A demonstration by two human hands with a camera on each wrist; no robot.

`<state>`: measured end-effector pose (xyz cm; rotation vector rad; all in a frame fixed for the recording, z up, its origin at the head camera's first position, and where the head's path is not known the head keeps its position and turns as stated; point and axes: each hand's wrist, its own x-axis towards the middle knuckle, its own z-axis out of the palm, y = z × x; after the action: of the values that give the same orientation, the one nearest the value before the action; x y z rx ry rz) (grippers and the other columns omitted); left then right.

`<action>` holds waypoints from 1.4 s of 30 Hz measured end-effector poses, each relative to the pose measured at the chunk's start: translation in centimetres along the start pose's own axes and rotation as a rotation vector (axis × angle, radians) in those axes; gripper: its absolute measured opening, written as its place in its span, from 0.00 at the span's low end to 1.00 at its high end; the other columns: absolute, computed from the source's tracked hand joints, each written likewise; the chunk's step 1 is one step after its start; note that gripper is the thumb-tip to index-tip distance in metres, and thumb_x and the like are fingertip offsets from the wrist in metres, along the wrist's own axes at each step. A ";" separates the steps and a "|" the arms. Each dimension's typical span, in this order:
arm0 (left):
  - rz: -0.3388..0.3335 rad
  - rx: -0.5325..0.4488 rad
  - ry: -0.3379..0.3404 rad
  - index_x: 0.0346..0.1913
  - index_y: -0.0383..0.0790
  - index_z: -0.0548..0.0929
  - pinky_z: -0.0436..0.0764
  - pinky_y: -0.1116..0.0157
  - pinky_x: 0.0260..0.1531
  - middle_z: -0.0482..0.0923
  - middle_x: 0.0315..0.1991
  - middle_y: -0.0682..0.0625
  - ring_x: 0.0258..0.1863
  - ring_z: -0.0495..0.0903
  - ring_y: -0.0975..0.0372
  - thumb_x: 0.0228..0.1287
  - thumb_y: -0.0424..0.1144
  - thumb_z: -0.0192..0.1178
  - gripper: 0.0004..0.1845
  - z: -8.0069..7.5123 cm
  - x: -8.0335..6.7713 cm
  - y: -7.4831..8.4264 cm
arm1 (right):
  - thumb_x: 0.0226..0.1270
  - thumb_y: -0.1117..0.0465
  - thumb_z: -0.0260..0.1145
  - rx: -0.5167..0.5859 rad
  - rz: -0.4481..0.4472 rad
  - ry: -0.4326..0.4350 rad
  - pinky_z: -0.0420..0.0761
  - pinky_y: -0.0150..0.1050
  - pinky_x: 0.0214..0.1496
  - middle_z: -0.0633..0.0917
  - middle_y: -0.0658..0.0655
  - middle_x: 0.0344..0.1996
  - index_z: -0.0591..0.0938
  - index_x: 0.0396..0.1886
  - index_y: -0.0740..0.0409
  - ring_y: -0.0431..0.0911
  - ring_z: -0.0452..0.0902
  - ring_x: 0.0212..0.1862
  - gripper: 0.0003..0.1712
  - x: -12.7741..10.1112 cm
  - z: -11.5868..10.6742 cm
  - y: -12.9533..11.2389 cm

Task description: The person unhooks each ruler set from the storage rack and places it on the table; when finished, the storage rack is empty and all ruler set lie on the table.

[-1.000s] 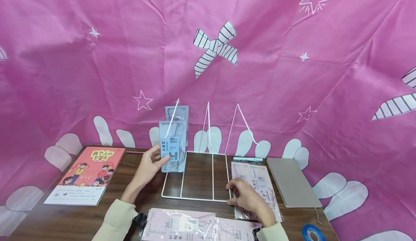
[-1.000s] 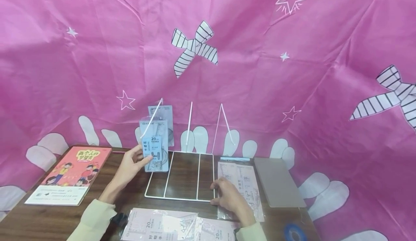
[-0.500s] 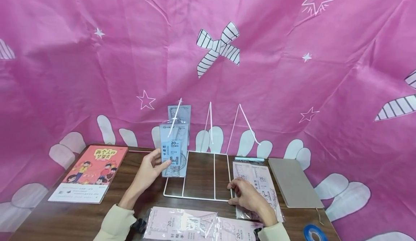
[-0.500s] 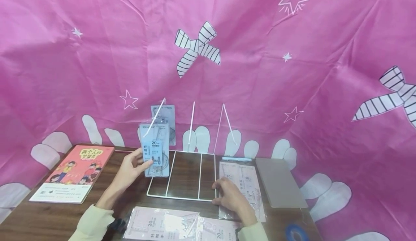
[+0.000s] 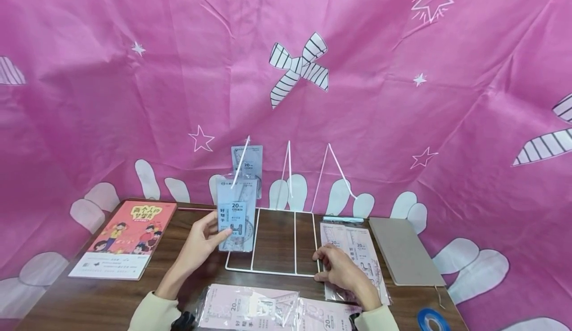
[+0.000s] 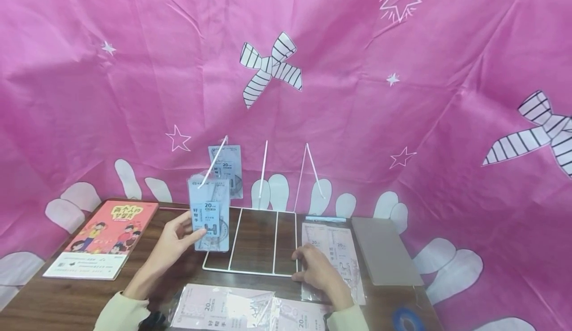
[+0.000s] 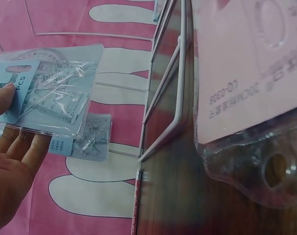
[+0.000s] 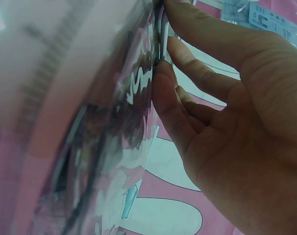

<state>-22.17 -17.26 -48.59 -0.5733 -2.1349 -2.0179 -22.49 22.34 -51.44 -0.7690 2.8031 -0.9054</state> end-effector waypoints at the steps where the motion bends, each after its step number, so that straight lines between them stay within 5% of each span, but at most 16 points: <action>1: -0.001 0.000 -0.002 0.68 0.25 0.74 0.89 0.58 0.45 0.83 0.56 0.27 0.49 0.89 0.61 0.72 0.25 0.63 0.24 0.0 -0.2 0.1 | 0.47 0.65 0.86 0.001 -0.001 0.000 0.77 0.35 0.37 0.78 0.51 0.33 0.84 0.41 0.59 0.43 0.74 0.35 0.22 0.0 0.0 0.0; 20: -0.039 -0.001 -0.005 0.65 0.27 0.77 0.90 0.57 0.43 0.87 0.52 0.36 0.46 0.90 0.58 0.70 0.25 0.64 0.22 0.2 -2.6 2.0 | 0.47 0.63 0.86 0.000 -0.004 0.004 0.77 0.36 0.37 0.79 0.50 0.33 0.84 0.41 0.59 0.43 0.74 0.35 0.23 -0.1 0.0 0.2; 32: 0.002 0.018 -0.022 0.65 0.29 0.77 0.90 0.59 0.42 0.87 0.52 0.37 0.47 0.90 0.58 0.71 0.25 0.64 0.22 0.2 -3.2 2.7 | 0.46 0.63 0.86 0.020 0.008 0.004 0.77 0.36 0.37 0.79 0.51 0.33 0.84 0.42 0.59 0.44 0.74 0.36 0.24 -0.3 0.0 0.3; 42: 0.073 0.026 0.008 0.65 0.25 0.76 0.89 0.60 0.42 0.89 0.50 0.49 0.46 0.89 0.60 0.69 0.21 0.63 0.23 -0.6 -3.6 4.1 | 0.46 0.61 0.86 -0.005 -0.002 0.008 0.76 0.35 0.36 0.78 0.49 0.33 0.84 0.42 0.57 0.42 0.74 0.34 0.23 0.0 0.3 0.9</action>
<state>-17.46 -18.34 -46.06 -0.6287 -2.1007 -1.9484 -22.81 22.75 -52.18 -0.7714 2.8131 -0.9044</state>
